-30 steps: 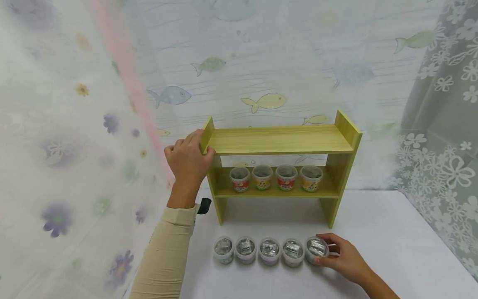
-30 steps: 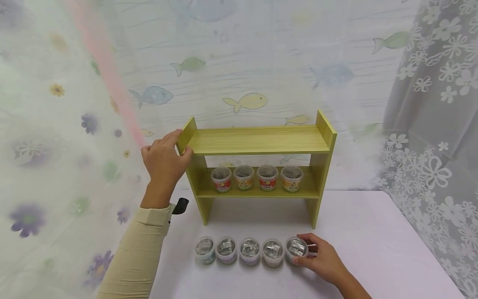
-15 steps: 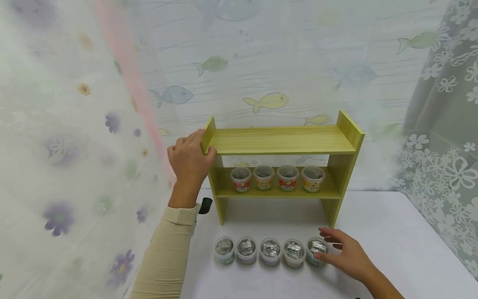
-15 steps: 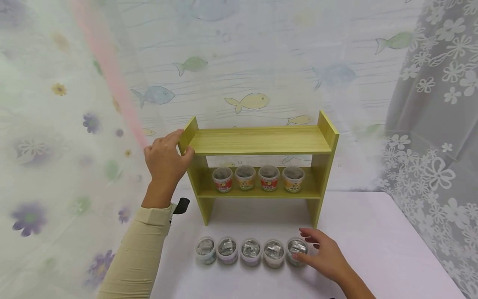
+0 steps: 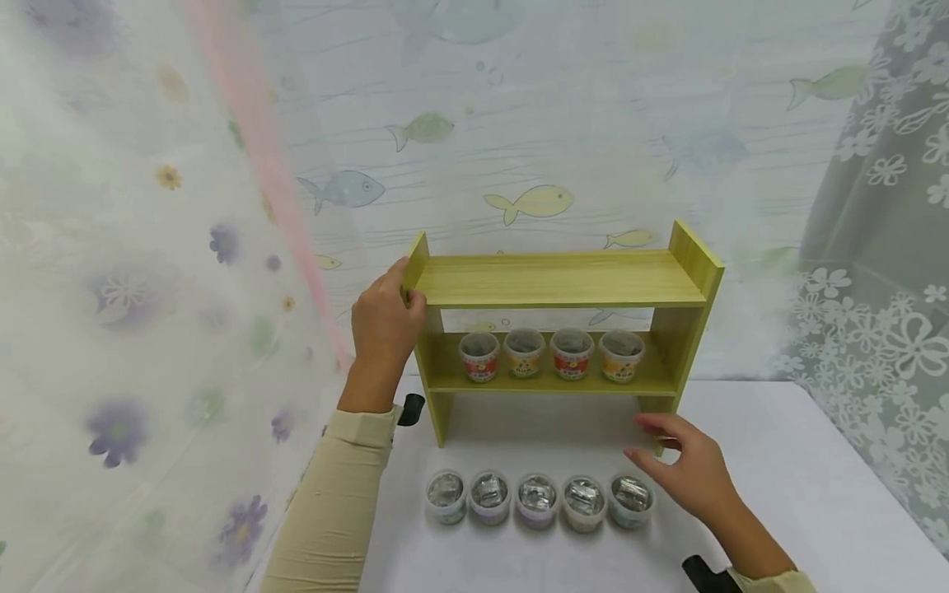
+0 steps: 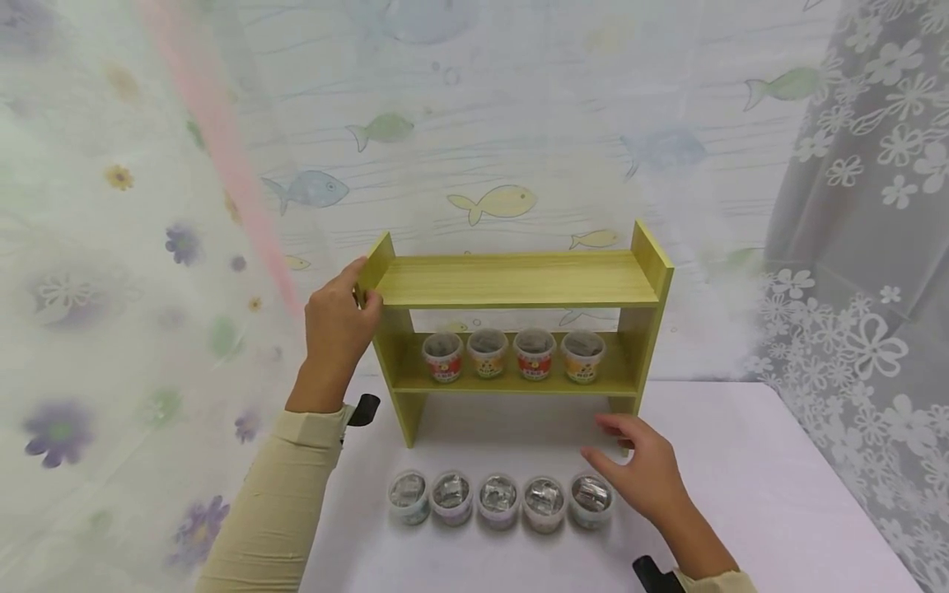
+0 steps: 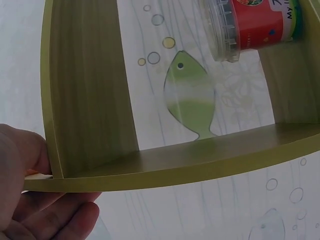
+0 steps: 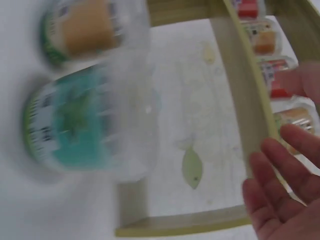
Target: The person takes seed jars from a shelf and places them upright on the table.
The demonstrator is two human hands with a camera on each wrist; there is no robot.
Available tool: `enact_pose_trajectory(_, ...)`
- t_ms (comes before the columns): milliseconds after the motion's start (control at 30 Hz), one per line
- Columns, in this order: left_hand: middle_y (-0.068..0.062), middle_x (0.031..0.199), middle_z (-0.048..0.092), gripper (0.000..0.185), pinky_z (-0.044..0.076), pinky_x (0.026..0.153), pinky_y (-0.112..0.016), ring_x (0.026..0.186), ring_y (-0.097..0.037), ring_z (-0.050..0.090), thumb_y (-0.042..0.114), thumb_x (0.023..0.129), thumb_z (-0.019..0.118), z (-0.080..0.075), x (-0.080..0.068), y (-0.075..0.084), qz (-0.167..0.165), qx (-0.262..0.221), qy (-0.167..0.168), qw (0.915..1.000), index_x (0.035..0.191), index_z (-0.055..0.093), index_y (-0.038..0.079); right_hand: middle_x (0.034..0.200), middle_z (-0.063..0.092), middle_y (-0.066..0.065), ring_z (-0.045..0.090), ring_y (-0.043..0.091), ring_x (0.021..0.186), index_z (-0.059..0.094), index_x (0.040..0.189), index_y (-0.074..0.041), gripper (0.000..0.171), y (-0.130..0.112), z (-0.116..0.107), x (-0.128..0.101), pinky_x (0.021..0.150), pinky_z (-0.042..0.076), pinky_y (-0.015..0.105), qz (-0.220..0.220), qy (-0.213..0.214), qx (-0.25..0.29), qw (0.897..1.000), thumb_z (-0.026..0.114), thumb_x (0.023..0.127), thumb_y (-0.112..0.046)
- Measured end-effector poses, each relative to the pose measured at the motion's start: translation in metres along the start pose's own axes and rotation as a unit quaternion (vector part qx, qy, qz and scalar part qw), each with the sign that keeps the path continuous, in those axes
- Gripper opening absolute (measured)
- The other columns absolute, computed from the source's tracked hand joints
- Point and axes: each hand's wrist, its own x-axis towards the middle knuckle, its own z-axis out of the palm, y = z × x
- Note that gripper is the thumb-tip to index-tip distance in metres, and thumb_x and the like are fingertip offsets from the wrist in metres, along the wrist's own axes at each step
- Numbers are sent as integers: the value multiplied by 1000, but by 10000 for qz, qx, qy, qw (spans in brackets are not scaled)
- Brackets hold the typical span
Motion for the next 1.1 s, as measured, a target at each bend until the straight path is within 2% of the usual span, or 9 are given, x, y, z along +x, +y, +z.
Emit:
enact_pose_trajectory(67,-19,124,74,46,60,77,-53,96,-39,75,9,92,61,0,0,0,14,-10,9,10000,138,66,6,117,74,2,63,-6,105,72,122,-12,43,-3,0,7,85,56,18,-146,368,54,9992,88,83,-19)
enact_pose_trajectory(133,-19,124,74,47,61,77,-53,96,-39,75,8,92,62,1,0,0,17,-5,21,10000,138,66,6,117,74,4,63,-7,103,72,122,-8,44,-7,0,14,85,51,9,-287,640,156,9974,88,81,-12)
enact_pose_trajectory(233,-19,125,74,47,61,79,-52,98,-38,75,8,92,62,2,0,-1,5,-5,39,10000,138,66,6,122,72,10,70,12,107,69,126,-2,50,-13,1,25,87,47,3,-398,851,338,9950,88,79,-5)
enact_pose_trajectory(333,-19,125,74,47,61,80,-52,99,-38,75,8,92,62,2,-1,-1,6,-13,63,10000,138,66,6,129,66,18,68,34,113,60,134,4,62,-17,2,36,89,45,2,-347,903,509,9940,87,79,-2)
enact_pose_trajectory(467,-18,126,73,47,61,83,-52,103,-37,75,8,92,62,4,0,-1,38,-16,96,9999,138,65,5,140,56,26,61,43,123,47,146,6,77,-21,3,47,99,53,26,20,802,517,9954,86,82,-8)
enact_pose_trajectory(533,-18,127,73,47,61,84,-53,106,-37,74,8,92,61,4,-1,-1,71,-32,99,9999,139,65,5,145,52,26,58,46,129,41,151,4,82,-22,4,52,103,50,44,238,689,532,9959,85,84,-12)
enact_pose_trajectory(600,-18,128,72,47,61,84,-53,108,-38,73,7,92,61,3,-1,-3,103,-20,123,9999,138,65,4,150,49,27,54,48,134,37,153,4,85,-23,7,57,105,47,53,391,574,642,9955,84,85,-15)
enact_pose_trajectory(833,-18,126,72,46,60,82,-55,108,-38,73,5,89,60,7,0,-3,180,-110,264,9994,135,67,3,157,43,25,46,46,142,32,157,2,91,-16,12,74,111,44,54,677,386,991,9920,84,86,-22)
enact_pose_trajectory(1100,-18,127,72,46,60,83,-54,108,-38,73,5,90,63,19,15,-13,298,-230,161,9992,136,66,2,158,43,23,46,43,144,25,163,-6,96,-15,17,104,112,42,59,954,304,891,9910,81,88,-29)
